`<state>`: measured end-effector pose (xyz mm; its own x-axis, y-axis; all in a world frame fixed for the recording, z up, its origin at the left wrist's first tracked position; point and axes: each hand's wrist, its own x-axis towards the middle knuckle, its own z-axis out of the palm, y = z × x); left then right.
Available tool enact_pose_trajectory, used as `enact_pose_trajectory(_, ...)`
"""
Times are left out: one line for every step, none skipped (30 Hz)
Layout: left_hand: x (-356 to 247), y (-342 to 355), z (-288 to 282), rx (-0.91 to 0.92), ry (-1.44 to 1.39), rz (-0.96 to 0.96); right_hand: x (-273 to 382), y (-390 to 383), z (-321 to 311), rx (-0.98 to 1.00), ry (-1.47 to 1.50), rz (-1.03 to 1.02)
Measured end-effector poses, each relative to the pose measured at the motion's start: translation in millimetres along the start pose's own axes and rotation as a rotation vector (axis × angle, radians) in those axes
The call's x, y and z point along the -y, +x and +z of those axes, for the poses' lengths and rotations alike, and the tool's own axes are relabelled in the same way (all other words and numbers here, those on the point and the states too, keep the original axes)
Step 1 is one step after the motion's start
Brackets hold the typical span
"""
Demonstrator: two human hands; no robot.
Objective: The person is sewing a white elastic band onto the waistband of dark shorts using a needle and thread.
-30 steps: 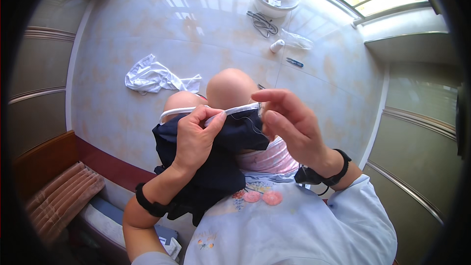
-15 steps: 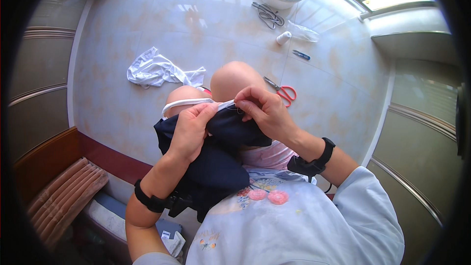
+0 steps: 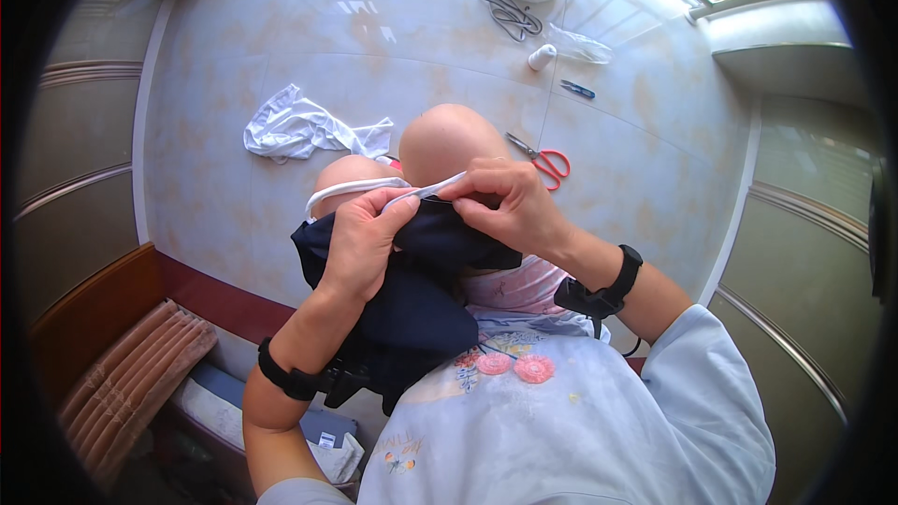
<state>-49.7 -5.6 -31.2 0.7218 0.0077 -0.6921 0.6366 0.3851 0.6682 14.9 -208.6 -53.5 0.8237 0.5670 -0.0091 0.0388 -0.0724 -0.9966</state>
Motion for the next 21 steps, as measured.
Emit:
enact_pose_trajectory(0.0,0.1,-0.8,0.002,0.008,0.003,0.2,-0.5,-0.7,-0.001,0.001,0.0)
enact_pose_trajectory(0.2,0.3,-1.3,0.004,0.016,0.006,0.8,-1.1,-1.5,0.016,-0.008,0.01)
enact_pose_trajectory(0.4,0.5,-1.0,0.004,0.017,0.005,1.1,-1.7,-1.9,0.032,-0.017,0.02)
enact_pose_trajectory(0.5,1.0,-0.5,-0.005,0.02,0.006,0.7,-1.5,-1.3,0.031,-0.016,0.021)
enact_pose_trajectory(0.7,1.1,0.0,-0.014,0.022,0.006,-0.1,-0.7,-0.3,0.019,-0.034,-0.007)
enact_pose_trajectory(0.5,1.0,0.8,-0.013,0.022,0.006,-0.5,-0.2,0.0,0.005,-0.053,-0.035)
enact_pose_trajectory(0.1,0.7,1.8,-0.012,0.014,0.012,-0.5,-0.2,-0.3,0.005,-0.053,-0.035)
enact_pose_trajectory(-0.3,0.4,2.3,-0.01,0.007,0.019,-0.5,-0.2,-0.5,0.012,-0.071,-0.047)
enact_pose_trajectory(-0.3,0.4,2.2,-0.01,0.007,0.019,-0.5,-0.2,-0.7,0.02,-0.088,-0.06)
enact_pose_trajectory(-0.3,0.2,2.0,-0.012,0.014,0.023,-0.7,-0.4,-0.1,0.02,-0.088,-0.06)
enact_pose_trajectory(-0.4,0.1,1.9,-0.014,0.021,0.027,-1.2,-0.6,0.9,0.012,-0.082,-0.06)
enact_pose_trajectory(-0.7,-0.1,2.1,-0.014,0.021,0.027,-1.8,-0.6,1.7,0.004,-0.076,-0.06)
enact_pose_trajectory(-1.2,-0.5,2.3,-0.014,0.022,0.026,-2.2,-0.6,2.0,0.004,-0.076,-0.06)
enact_pose_trajectory(-1.5,-0.6,2.5,-0.013,0.023,0.025,-2.6,-0.7,2.2,0.001,-0.077,-0.063)
enact_pose_trajectory(-1.3,-0.6,2.4,-0.014,0.023,0.025,-2.9,-0.6,2.5,-0.001,-0.079,-0.065)
enact_pose_trajectory(-0.9,-0.4,2.2,-0.014,0.016,0.026,-3.2,-0.6,2.7,0.0,-0.079,-0.065)
enact_pose_trajectory(-0.5,-0.2,2.1,-0.014,0.009,0.028,-3.3,-0.5,2.9,-0.001,-0.078,-0.066)
enact_pose_trajectory(-0.1,-0.1,1.8,-0.014,0.009,0.028,-3.6,-0.5,3.0,-0.002,-0.078,-0.067)
enact_pose_trajectory(0.3,0.0,1.6,-0.011,0.006,0.03,-4.0,-0.5,3.4,-0.002,-0.078,-0.068)
enact_pose_trajectory(0.5,0.0,1.5,-0.008,0.003,0.031,-4.4,-0.5,3.8,-0.004,-0.076,-0.068)
enact_pose_trajectory(0.1,-0.2,1.8,-0.008,0.004,0.031,-4.6,-0.6,4.0,-0.006,-0.074,-0.068)
